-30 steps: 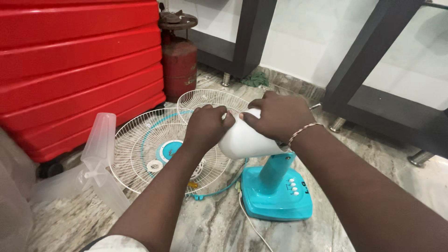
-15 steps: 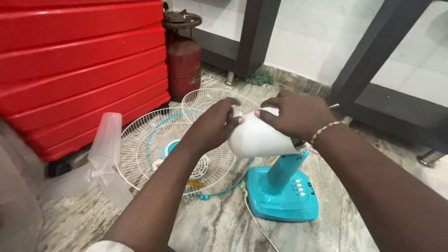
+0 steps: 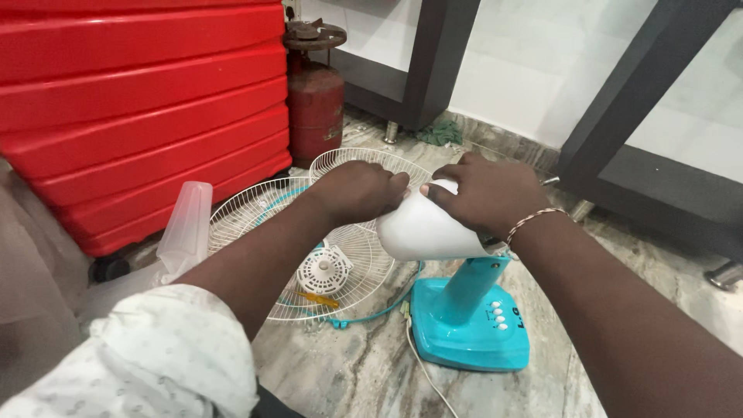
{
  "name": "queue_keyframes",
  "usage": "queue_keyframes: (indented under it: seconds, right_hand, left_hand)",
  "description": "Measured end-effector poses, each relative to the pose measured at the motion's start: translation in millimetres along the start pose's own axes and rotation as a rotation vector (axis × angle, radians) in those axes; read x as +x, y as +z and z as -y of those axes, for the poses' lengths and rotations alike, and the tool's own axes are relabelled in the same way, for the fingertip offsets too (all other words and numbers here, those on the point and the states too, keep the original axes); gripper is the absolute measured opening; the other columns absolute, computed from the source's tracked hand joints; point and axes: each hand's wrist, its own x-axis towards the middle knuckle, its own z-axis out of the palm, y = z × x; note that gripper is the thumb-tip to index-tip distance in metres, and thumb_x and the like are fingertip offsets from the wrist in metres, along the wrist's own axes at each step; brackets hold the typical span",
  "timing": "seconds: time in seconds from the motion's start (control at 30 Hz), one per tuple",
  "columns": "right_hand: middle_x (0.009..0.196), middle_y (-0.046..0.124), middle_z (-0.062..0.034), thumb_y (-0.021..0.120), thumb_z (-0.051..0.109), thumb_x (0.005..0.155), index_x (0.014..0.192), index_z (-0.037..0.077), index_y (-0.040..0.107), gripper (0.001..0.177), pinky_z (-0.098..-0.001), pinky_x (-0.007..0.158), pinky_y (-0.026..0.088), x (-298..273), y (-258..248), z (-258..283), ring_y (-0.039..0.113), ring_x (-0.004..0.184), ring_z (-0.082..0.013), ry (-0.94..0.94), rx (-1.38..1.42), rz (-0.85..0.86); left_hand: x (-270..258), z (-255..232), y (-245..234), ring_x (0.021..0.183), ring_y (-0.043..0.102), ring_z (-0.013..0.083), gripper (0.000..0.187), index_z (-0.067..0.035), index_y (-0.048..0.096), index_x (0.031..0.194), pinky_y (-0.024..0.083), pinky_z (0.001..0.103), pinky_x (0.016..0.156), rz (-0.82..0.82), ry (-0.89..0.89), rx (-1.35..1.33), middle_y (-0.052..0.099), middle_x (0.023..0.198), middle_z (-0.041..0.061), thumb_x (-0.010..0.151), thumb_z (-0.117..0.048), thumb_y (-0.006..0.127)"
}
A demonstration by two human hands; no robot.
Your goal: The person disassembles a table fan by removing the front grill and motor housing. They use a screwdriver to loosen screws and separate the components, exposing the internal motor parts.
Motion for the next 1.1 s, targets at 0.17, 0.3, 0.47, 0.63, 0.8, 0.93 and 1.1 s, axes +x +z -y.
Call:
queue_keyframes:
  seconds: [0.17, 0.3, 0.47, 0.63, 0.8, 0.93, 1.1]
  right_hand:
    - [0.126, 0.065, -0.0079, 0.045, 0.074, 0.087, 0.133, 0.038, 0.068, 0.063, -0.0480, 0.095, 0.054, 6, -3, -14, 0.066, 0.114, -0.0316, -0.110, 0.062, 0.053]
    - [0.124, 0.066, -0.0124, 0.050, 0.076, 0.084, 0.137, 0.038, 0.066, 0.067, -0.0468, 0.098, 0.053, 14, -2, -16, 0.066, 0.115, -0.0338, -0.176, 0.041, 0.090]
    - [0.127, 0.064, -0.0118, 0.051, 0.077, 0.083, 0.136, 0.040, 0.065, 0.066, -0.0491, 0.098, 0.052, 16, 3, -16, 0.066, 0.115, -0.0362, -0.126, 0.028, 0.062]
    - [0.129, 0.064, -0.0135, 0.052, 0.077, 0.083, 0.135, 0.042, 0.067, 0.065, -0.0509, 0.100, 0.051, 23, 3, -17, 0.065, 0.117, -0.0375, -0.090, 0.018, 0.047]
    - [0.132, 0.063, -0.0080, 0.049, 0.079, 0.081, 0.139, 0.046, 0.062, 0.067, -0.0519, 0.101, 0.050, 29, 5, -12, 0.063, 0.124, -0.0328, -0.052, -0.016, 0.111]
    - [0.133, 0.063, -0.0087, 0.046, 0.082, 0.084, 0.141, 0.045, 0.060, 0.069, -0.0544, 0.107, 0.044, 28, 7, -16, 0.060, 0.128, -0.0316, -0.059, -0.017, 0.073]
    - [0.144, 0.055, -0.0056, 0.045, 0.086, 0.081, 0.141, 0.048, 0.058, 0.072, -0.0608, 0.108, 0.039, 26, 7, -10, 0.055, 0.132, -0.0331, 0.003, -0.036, 0.084]
  left_hand:
    - [7, -13, 6, 0.083, 0.071, 0.0364, 0.035, -0.010, 0.071, 0.098, 0.055, 0.051, 0.076, 0.024, -0.261, -0.168, 0.074, 0.087, 0.017, 0.098, -0.037, 0.048]
    - [25, -22, 5, 0.089, 0.073, 0.0324, 0.038, -0.010, 0.078, 0.097, 0.057, 0.048, 0.081, 0.144, -0.571, -0.381, 0.076, 0.098, 0.015, 0.092, -0.036, 0.051]
    - [36, -25, -2, 0.094, 0.076, 0.0306, 0.041, -0.008, 0.078, 0.103, 0.057, 0.045, 0.085, 0.205, -0.737, -0.457, 0.077, 0.102, 0.016, 0.095, -0.038, 0.051]
    - [9, -22, 5, 0.098, 0.071, 0.0361, 0.048, -0.007, 0.070, 0.115, 0.053, 0.049, 0.087, -0.030, -0.427, -0.344, 0.074, 0.103, 0.019, 0.102, -0.048, 0.048]
    - [-18, -14, 17, 0.102, 0.070, 0.0364, 0.034, -0.008, 0.056, 0.129, 0.053, 0.049, 0.086, -0.151, -0.344, -0.485, 0.072, 0.110, 0.020, 0.101, -0.028, 0.052]
    - [-15, -13, 28, 0.107, 0.065, 0.0354, 0.025, -0.009, 0.059, 0.121, 0.049, 0.049, 0.090, -0.192, -0.287, -0.215, 0.071, 0.107, 0.017, 0.103, -0.027, 0.056]
    - [-13, -8, 24, 0.108, 0.063, 0.0329, 0.023, -0.008, 0.061, 0.117, 0.047, 0.049, 0.092, -0.324, -0.026, 0.038, 0.071, 0.109, 0.013, 0.098, -0.020, 0.056]
